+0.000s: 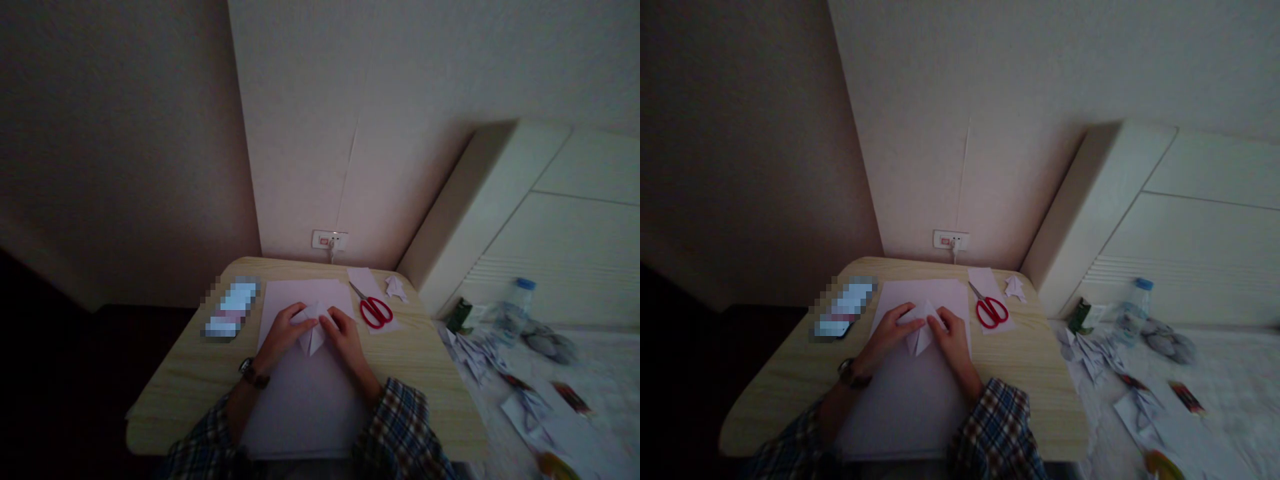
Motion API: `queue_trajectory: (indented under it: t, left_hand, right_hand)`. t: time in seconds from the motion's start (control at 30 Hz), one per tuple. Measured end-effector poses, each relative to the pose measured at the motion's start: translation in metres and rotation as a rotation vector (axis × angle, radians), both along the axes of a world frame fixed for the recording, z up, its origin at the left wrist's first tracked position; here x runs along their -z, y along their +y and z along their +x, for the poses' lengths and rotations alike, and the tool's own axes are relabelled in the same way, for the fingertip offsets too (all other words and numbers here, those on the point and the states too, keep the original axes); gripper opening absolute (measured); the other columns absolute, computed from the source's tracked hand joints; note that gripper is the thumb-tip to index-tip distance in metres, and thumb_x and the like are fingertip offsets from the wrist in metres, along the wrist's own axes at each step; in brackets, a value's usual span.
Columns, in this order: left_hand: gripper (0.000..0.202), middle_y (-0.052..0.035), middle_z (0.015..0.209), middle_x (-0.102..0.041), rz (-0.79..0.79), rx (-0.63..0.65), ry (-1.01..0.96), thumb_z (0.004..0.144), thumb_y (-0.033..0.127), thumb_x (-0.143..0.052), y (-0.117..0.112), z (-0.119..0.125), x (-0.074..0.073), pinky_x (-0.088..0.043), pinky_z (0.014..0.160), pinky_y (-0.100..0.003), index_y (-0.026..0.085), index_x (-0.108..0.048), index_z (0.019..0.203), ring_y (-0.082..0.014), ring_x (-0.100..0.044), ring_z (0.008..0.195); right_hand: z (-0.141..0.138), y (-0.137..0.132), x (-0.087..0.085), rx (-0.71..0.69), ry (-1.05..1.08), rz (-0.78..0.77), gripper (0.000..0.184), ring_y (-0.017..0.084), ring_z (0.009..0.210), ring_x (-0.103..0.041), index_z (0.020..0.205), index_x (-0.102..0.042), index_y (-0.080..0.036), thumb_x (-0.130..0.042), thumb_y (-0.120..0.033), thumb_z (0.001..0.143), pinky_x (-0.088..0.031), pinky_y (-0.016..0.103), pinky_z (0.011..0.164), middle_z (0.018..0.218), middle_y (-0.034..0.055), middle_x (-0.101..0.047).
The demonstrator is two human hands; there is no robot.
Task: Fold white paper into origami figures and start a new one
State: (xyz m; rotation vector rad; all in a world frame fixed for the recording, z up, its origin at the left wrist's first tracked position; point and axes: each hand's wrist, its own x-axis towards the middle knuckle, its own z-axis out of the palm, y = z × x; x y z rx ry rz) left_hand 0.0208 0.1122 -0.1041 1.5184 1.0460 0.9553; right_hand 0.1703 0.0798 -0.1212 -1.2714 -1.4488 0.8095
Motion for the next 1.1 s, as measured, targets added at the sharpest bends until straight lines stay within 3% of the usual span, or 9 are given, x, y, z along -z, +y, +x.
queue_trajectory:
  t: [0.53, 1.1]
  left_hand:
    - [0.025, -0.0009, 0.080, -0.067, -0.023, -0.004, 0.010, 0.067, 0.038, -0.067, 0.003, 0.000, 0.009, -0.049, 0.073, -0.028, 0.017, -0.065, 0.081, -0.0206, -0.061, 0.080]
    - [0.024, 0.0004, 0.075, -0.064, -0.014, 0.000, -0.027, 0.066, 0.036, -0.066, 0.000, 0.000, -0.002, -0.045, 0.069, -0.025, 0.015, -0.063, 0.078, -0.0185, -0.058, 0.076]
  right_hand:
    - [0.000, -0.002, -0.001, 0.016, -0.014, -0.023, 0.024, 0.015, 0.064, -0.049, 0.067, -0.054, -0.020, -0.051, -0.039, 0.081, -0.037, 0.025, 0.060, 0.065, -0.0011, -0.054]
    - [-0.001, -0.005, -0.005, 0.012, 0.023, -0.024, 0.027, 0.013, 0.061, -0.044, 0.065, -0.052, -0.019, -0.051, -0.040, 0.081, -0.033, 0.024, 0.056, 0.061, -0.0028, -0.049]
